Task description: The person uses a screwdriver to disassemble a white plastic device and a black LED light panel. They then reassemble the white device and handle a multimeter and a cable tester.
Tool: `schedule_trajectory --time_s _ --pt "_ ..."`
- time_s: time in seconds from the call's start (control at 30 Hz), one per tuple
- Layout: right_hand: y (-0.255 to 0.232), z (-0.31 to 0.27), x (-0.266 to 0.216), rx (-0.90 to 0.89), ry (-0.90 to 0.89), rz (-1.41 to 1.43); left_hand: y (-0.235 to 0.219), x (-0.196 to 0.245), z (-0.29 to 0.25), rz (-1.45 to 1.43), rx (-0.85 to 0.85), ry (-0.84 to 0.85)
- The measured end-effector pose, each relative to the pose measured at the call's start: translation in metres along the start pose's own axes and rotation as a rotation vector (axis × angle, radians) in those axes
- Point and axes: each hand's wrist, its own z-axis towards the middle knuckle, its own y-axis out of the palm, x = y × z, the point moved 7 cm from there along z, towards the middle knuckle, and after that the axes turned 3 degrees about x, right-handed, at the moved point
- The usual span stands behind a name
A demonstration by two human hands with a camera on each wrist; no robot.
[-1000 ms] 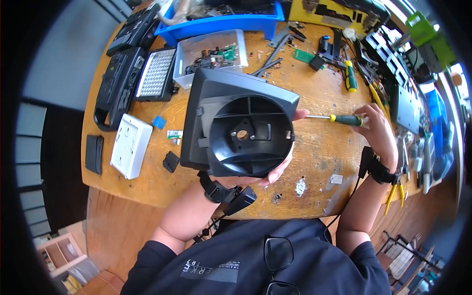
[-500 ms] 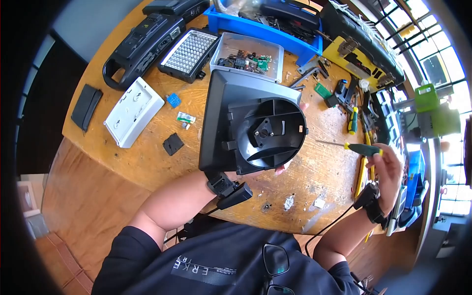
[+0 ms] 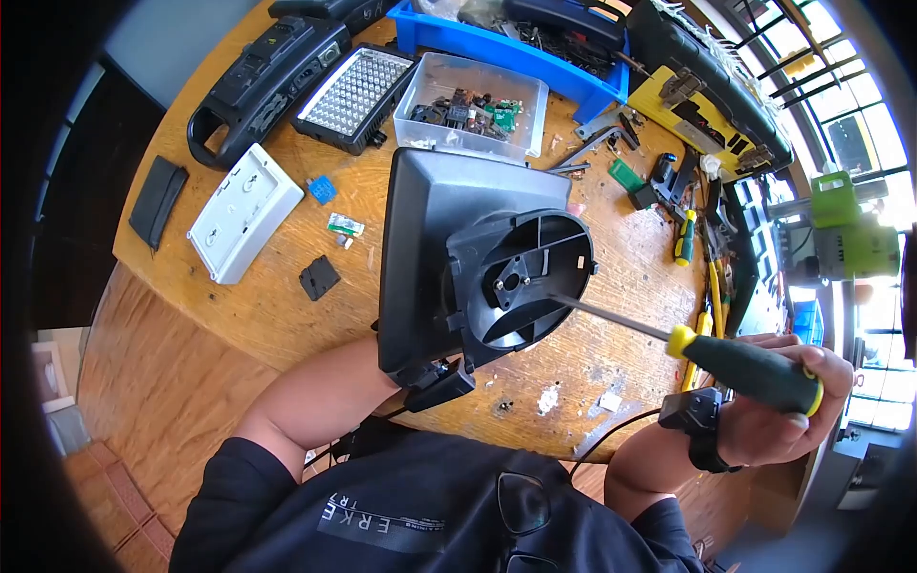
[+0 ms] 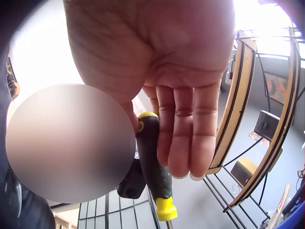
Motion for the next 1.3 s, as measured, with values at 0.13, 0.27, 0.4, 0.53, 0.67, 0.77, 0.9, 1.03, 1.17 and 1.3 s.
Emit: schedule_trajectory --time_s 0.13,0.27,0.4,0.53,0.67,0.77,0.9,1.03,1.17,1.3 --pt "0.012 0.006 0.004 -0.112 0.003 0.114 -0.002 -0.01 0.0 0.111 -0.205 0.132" --pt "0.014 0.006 0.009 -0.172 -0.001 0.205 0.004 -0.002 -0.002 0.221 -0.318 0.205" --pt "0.019 0.005 0.007 -0.128 -0.046 0.037 0.002 -0.01 -0.003 -0.008 -0.3 0.027" --pt "0.02 0.005 0.009 -0.124 -0.027 0.01 0.005 -0.005 -0.005 0.034 -0.292 0.078" --pt "0.02 0.016 0.012 -0.475 0.007 0.22 0.007 -0.002 -0.008 0.06 -0.279 0.116" --pt "0.022 0.009 0.013 -0.471 0.011 0.242 0.004 -0.005 -0.006 0.083 -0.185 0.054" --pt "0.002 0.013 0.015 -0.281 -0.008 0.111 0.002 -0.012 -0.003 -0.097 -0.242 0.026" --pt "0.017 0.017 0.014 -0.548 0.028 0.343 0.009 -0.003 -0.007 0.142 -0.254 0.205" --pt "0.018 0.019 0.011 -0.56 0.03 0.315 0.01 -0.002 -0.004 -0.038 -0.325 0.068" --pt "0.022 0.021 0.009 -0.61 0.039 0.313 0.011 -0.011 -0.005 -0.185 -0.241 -0.168"
